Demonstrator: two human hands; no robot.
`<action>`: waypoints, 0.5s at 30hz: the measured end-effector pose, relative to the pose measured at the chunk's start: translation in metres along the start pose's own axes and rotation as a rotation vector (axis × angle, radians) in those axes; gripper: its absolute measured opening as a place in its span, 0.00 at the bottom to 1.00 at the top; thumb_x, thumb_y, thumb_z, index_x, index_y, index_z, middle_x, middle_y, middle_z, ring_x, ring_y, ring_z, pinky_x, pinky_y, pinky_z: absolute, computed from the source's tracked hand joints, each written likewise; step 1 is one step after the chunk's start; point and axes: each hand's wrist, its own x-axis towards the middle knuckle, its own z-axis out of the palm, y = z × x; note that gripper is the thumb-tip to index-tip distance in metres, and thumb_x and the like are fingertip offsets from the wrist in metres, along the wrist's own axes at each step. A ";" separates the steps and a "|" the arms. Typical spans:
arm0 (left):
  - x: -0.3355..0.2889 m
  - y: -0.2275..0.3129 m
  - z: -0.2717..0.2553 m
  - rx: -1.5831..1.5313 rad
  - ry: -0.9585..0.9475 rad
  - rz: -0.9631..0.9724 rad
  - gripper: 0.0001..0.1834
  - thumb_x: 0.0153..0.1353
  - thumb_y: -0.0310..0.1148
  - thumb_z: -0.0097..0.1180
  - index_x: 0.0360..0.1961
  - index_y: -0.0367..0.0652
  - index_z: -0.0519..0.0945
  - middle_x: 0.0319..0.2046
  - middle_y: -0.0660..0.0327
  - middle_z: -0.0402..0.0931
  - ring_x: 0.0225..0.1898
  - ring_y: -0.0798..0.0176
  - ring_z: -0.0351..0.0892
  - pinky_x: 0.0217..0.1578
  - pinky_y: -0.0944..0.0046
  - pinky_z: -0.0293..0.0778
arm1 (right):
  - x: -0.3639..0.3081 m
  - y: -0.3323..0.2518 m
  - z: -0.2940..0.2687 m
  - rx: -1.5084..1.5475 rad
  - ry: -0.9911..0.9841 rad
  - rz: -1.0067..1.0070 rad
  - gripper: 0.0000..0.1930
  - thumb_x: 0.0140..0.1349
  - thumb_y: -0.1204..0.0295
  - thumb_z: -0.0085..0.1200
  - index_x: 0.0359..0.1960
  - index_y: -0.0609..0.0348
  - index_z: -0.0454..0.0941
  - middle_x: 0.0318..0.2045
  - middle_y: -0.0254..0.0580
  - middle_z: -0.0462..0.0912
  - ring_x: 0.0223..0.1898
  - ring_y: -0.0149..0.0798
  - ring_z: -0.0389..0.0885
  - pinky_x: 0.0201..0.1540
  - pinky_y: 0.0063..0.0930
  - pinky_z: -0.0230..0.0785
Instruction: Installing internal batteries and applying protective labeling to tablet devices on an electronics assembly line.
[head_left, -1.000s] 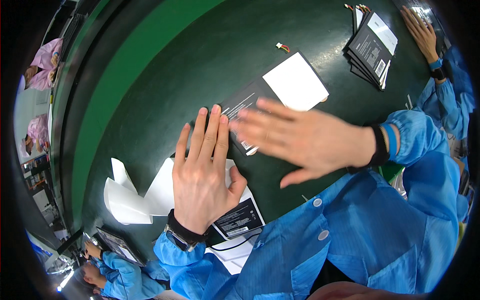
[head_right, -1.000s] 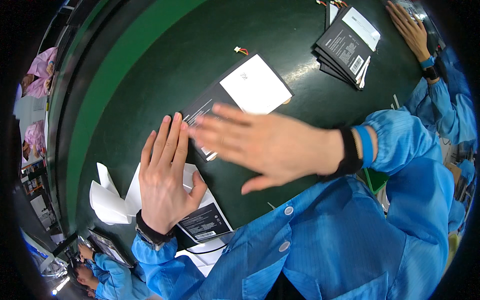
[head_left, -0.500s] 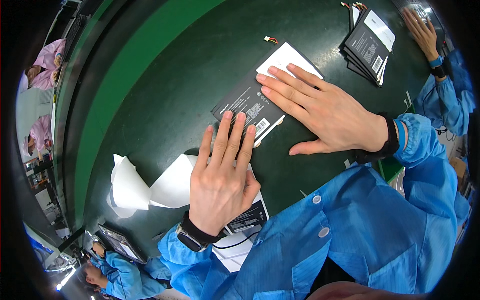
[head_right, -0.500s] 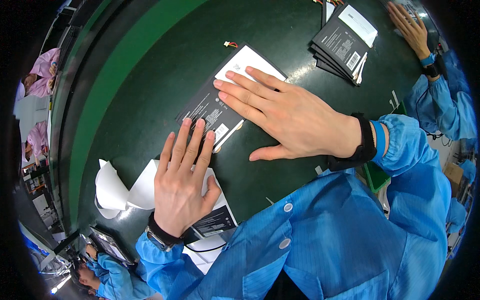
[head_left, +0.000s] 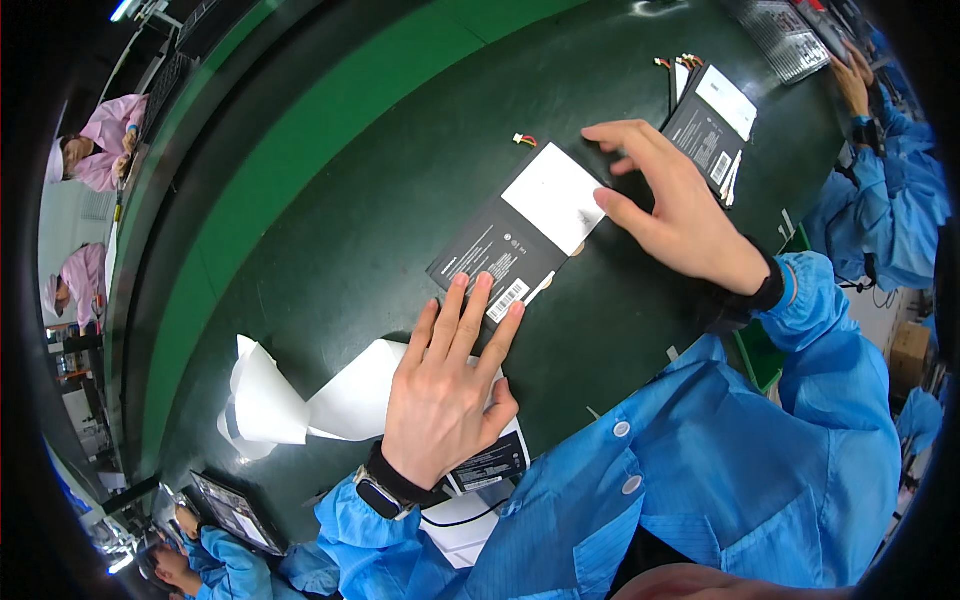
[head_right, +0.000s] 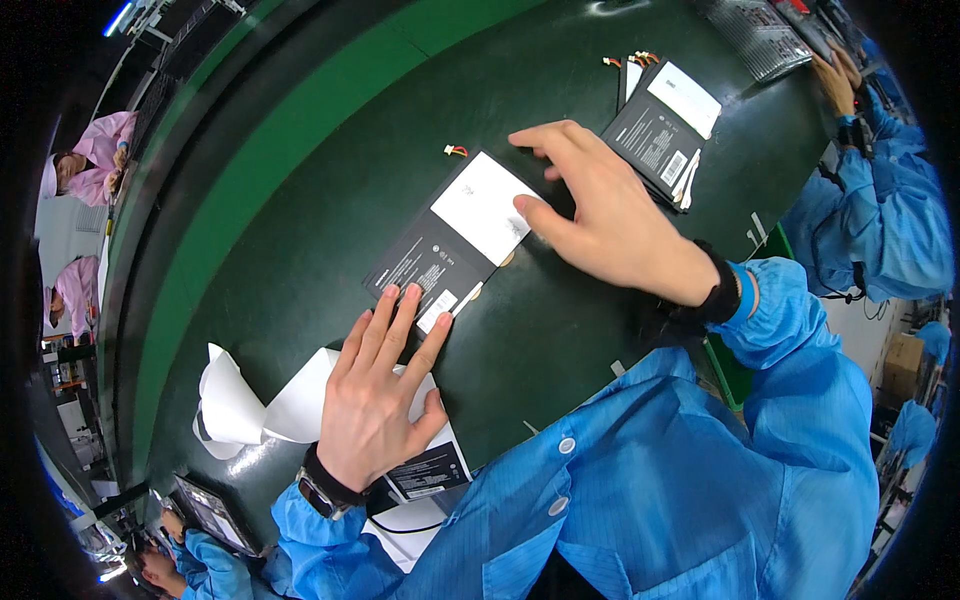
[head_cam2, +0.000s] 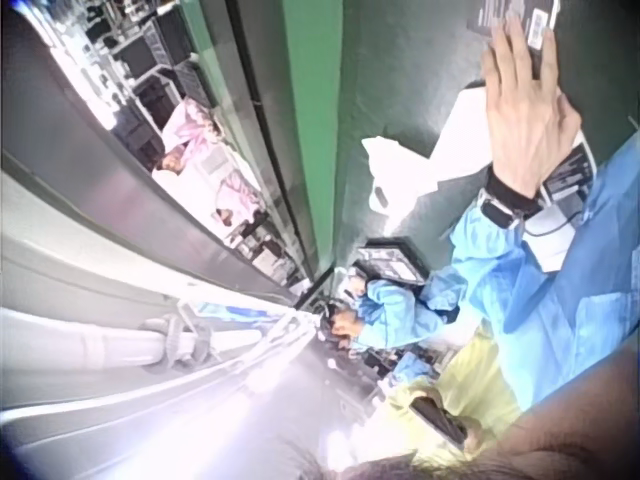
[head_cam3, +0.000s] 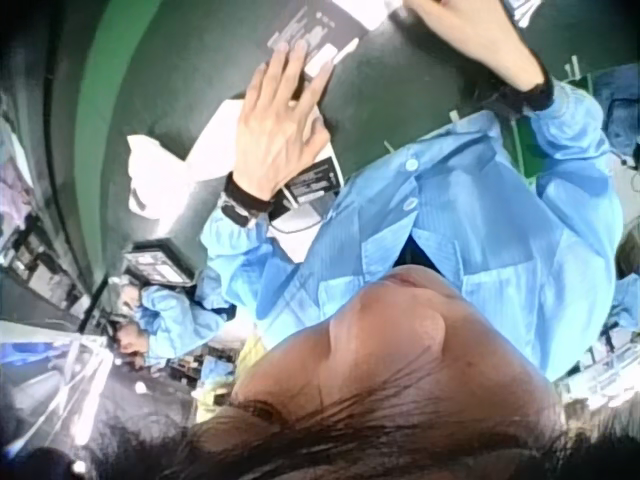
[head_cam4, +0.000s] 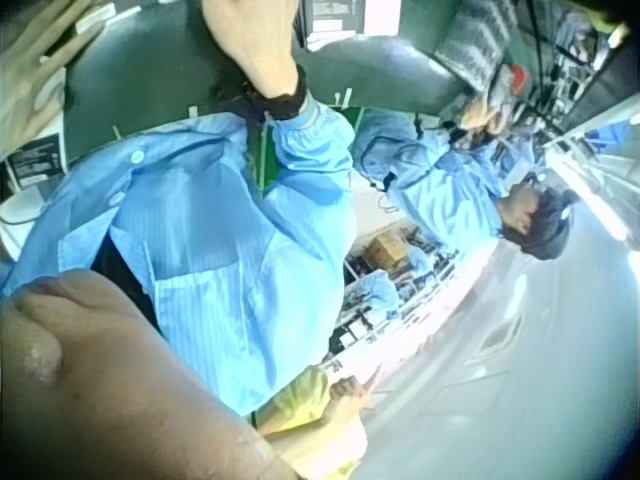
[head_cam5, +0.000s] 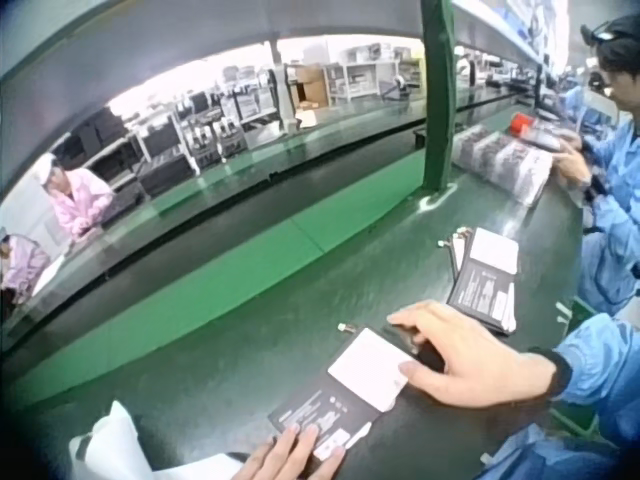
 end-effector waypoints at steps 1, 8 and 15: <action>-0.001 0.000 0.000 -0.002 0.002 -0.009 0.40 0.53 0.32 0.61 0.72 0.46 0.77 0.76 0.41 0.64 0.78 0.39 0.62 0.73 0.41 0.65 | 0.004 0.000 -0.005 0.155 -0.056 0.152 0.23 0.69 0.72 0.61 0.64 0.66 0.75 0.59 0.56 0.81 0.53 0.46 0.86 0.56 0.39 0.80; 0.001 0.005 -0.004 0.023 -0.011 0.005 0.42 0.53 0.34 0.62 0.74 0.45 0.74 0.77 0.40 0.62 0.78 0.36 0.61 0.72 0.38 0.65 | 0.027 0.015 -0.020 0.450 -0.243 0.406 0.22 0.71 0.73 0.60 0.63 0.70 0.77 0.47 0.45 0.88 0.50 0.33 0.85 0.56 0.29 0.77; 0.002 0.007 -0.006 0.086 -0.024 0.034 0.40 0.57 0.34 0.64 0.73 0.41 0.74 0.77 0.39 0.62 0.78 0.35 0.62 0.72 0.40 0.65 | 0.010 0.018 -0.015 0.445 -0.253 0.420 0.10 0.77 0.70 0.57 0.47 0.67 0.82 0.35 0.32 0.86 0.38 0.22 0.80 0.43 0.24 0.74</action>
